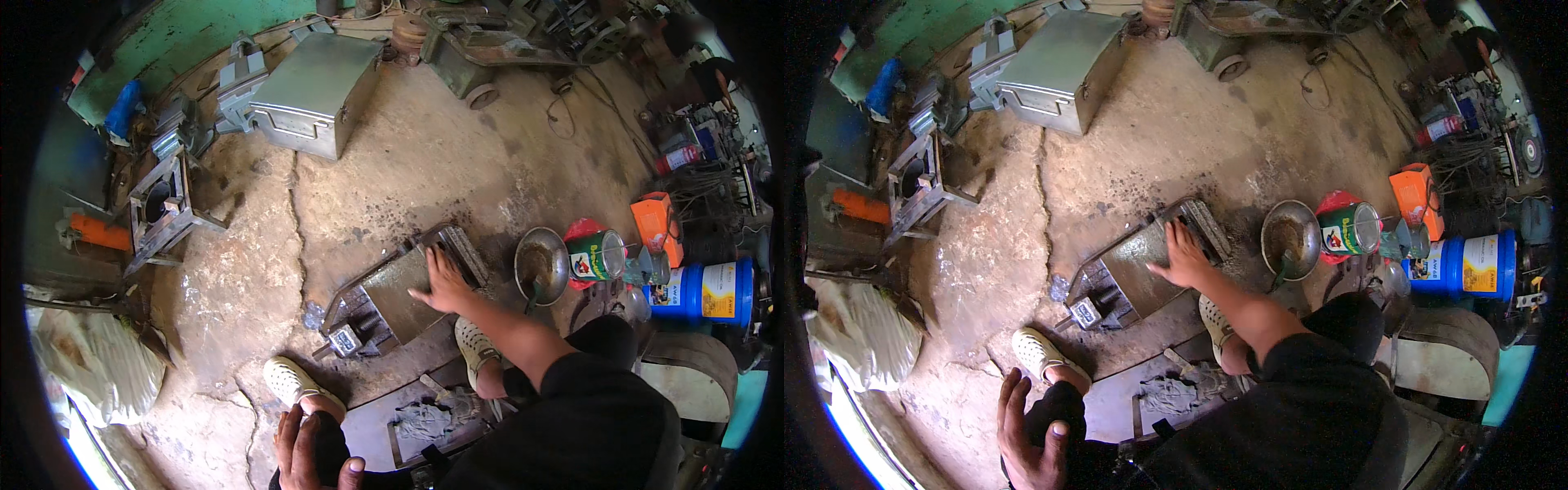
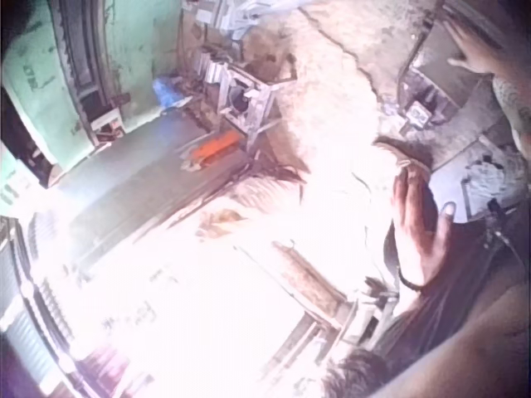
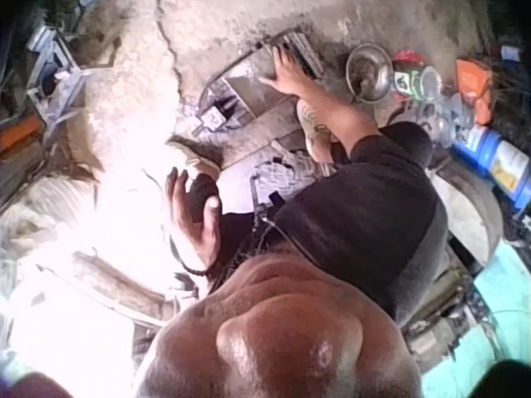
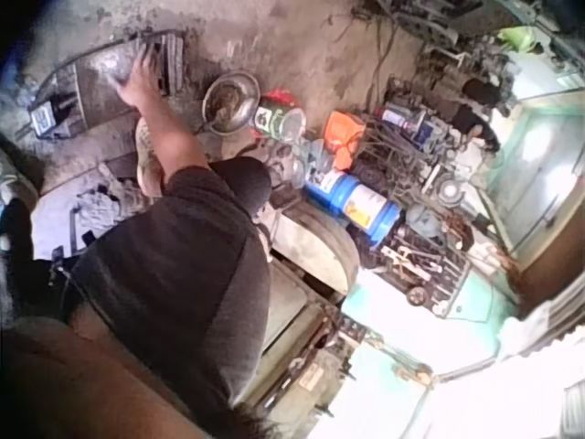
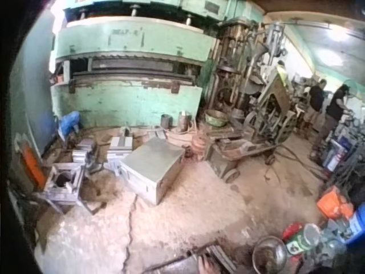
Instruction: The person cleans a metal part clamped in a bench vise using a green-handled brush and a cloth. The person scrubs the part with the brush and then wipes it with the cloth.
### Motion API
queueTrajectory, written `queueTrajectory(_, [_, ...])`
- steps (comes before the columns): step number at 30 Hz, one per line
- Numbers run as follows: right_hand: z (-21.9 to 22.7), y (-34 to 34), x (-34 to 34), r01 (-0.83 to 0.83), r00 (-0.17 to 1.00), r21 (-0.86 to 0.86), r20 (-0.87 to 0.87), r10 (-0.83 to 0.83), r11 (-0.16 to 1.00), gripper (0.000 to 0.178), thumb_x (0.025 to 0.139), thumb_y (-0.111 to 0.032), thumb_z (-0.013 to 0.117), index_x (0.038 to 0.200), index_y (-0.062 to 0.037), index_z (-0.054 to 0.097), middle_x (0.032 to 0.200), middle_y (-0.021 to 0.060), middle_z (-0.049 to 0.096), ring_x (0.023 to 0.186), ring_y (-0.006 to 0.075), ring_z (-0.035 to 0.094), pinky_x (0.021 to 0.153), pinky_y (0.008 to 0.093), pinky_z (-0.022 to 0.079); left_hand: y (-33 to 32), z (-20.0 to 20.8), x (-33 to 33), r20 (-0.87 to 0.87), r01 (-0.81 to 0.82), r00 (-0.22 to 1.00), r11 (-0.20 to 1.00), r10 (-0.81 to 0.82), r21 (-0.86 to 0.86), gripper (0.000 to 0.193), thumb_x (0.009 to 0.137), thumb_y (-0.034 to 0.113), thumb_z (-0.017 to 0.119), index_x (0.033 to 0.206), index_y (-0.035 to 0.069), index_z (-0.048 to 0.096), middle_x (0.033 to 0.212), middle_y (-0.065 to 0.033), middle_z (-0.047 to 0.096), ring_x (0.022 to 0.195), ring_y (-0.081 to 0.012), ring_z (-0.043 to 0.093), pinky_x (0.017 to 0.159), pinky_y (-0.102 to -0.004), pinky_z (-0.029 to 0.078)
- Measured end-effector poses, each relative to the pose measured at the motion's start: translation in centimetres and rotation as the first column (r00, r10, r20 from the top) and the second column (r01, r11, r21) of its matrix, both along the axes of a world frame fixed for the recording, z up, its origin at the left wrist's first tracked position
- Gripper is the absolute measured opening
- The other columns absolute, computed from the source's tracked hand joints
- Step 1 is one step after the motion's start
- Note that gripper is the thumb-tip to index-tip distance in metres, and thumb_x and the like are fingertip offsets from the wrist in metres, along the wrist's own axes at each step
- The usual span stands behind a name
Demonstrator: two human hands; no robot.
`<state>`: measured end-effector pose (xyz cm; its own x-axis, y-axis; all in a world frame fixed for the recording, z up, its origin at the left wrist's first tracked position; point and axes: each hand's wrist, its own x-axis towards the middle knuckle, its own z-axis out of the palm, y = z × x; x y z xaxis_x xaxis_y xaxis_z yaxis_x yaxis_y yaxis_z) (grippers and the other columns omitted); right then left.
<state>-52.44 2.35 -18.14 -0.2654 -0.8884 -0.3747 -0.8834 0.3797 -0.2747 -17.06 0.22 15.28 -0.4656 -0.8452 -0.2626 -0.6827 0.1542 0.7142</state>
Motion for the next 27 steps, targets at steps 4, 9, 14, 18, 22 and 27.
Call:
queueTrajectory(4, [-0.1,0.7,-0.3,-0.111,0.991,0.108,-0.064,0.118,0.988,0.116,0.089,-0.073,0.052,0.156,0.0075,0.003,0.163,0.0319,0.004,0.151,0.0456,0.013,0.124,0.0503,0.017,0.2,0.0,0.1,-0.043,-0.063,0.997,0.998,0.062,-0.017,0.061,0.094,0.034,0.068,0.137,-0.007,0.051,0.142,-0.0317,0.049,0.130,-0.0471,0.049,0.110,-0.0501,0.039])
queueTrajectory(9, [-0.2,2.1,-0.6,-0.197,0.974,0.264,-0.057,0.219,0.944,0.117,0.089,-0.072,0.055,0.154,0.0117,0.007,0.161,0.0353,0.008,0.150,0.0477,0.016,0.124,0.0520,0.016,0.4,-0.2,0.4,-0.057,-0.063,0.996,0.998,0.063,-0.003,0.063,0.095,0.037,0.067,0.136,-0.008,0.052,0.141,-0.0316,0.050,0.131,-0.0475,0.048,0.111,-0.0506,0.038])
queueTrajectory(14, [-0.9,0.3,-0.7,-0.064,0.998,0.067,0.004,0.064,0.996,0.112,0.091,-0.070,0.053,0.156,0.0080,0.005,0.162,0.0343,0.004,0.150,0.0474,0.016,0.123,0.0515,0.017,0.2,0.0,0.5,-0.019,-0.064,0.998,0.998,0.064,-0.004,0.063,0.094,0.037,0.067,0.136,-0.007,0.052,0.142,-0.0308,0.050,0.131,-0.0471,0.048,0.111,-0.0508,0.037])
queueTrajectory(18, [0.7,3.1,-0.9,-0.203,0.975,0.363,-0.010,0.222,0.909,0.110,0.092,-0.069,0.053,0.156,0.0074,0.005,0.162,0.0327,0.004,0.150,0.0475,0.015,0.123,0.0526,0.018,0.1,0.2,0.7,-0.024,-0.093,0.995,0.995,0.093,0.019,0.062,0.095,0.036,0.067,0.136,-0.007,0.052,0.142,-0.0310,0.049,0.131,-0.0471,0.049,0.111,-0.0508,0.037])
queueTrajectory(22, [0.5,1.6,-1.3,-0.195,0.980,0.112,-0.024,0.199,0.974,0.109,0.093,-0.067,0.053,0.156,0.0065,0.004,0.162,0.0322,0.008,0.149,0.0478,0.017,0.122,0.0536,0.022,0.2,0.1,0.8,-0.031,-0.047,0.998,0.999,0.047,0.019,0.063,0.095,0.037,0.066,0.137,-0.008,0.051,0.142,-0.0315,0.049,0.132,-0.0473,0.048,0.112,-0.0510,0.036])
queueTrajectory(27, [-1.4,0.4,-1.1,-0.134,0.990,-0.010,-0.040,0.134,0.991,0.108,0.093,-0.069,0.049,0.158,0.0033,0.002,0.163,0.0313,0.004,0.148,0.0479,0.023,0.121,0.0505,0.024,0.8,0.2,1.2,-0.059,-0.073,0.995,0.997,0.075,0.037,0.063,0.096,0.035,0.066,0.140,-0.007,0.048,0.145,-0.0307,0.047,0.134,-0.0457,0.046,0.113,-0.0501,0.035])
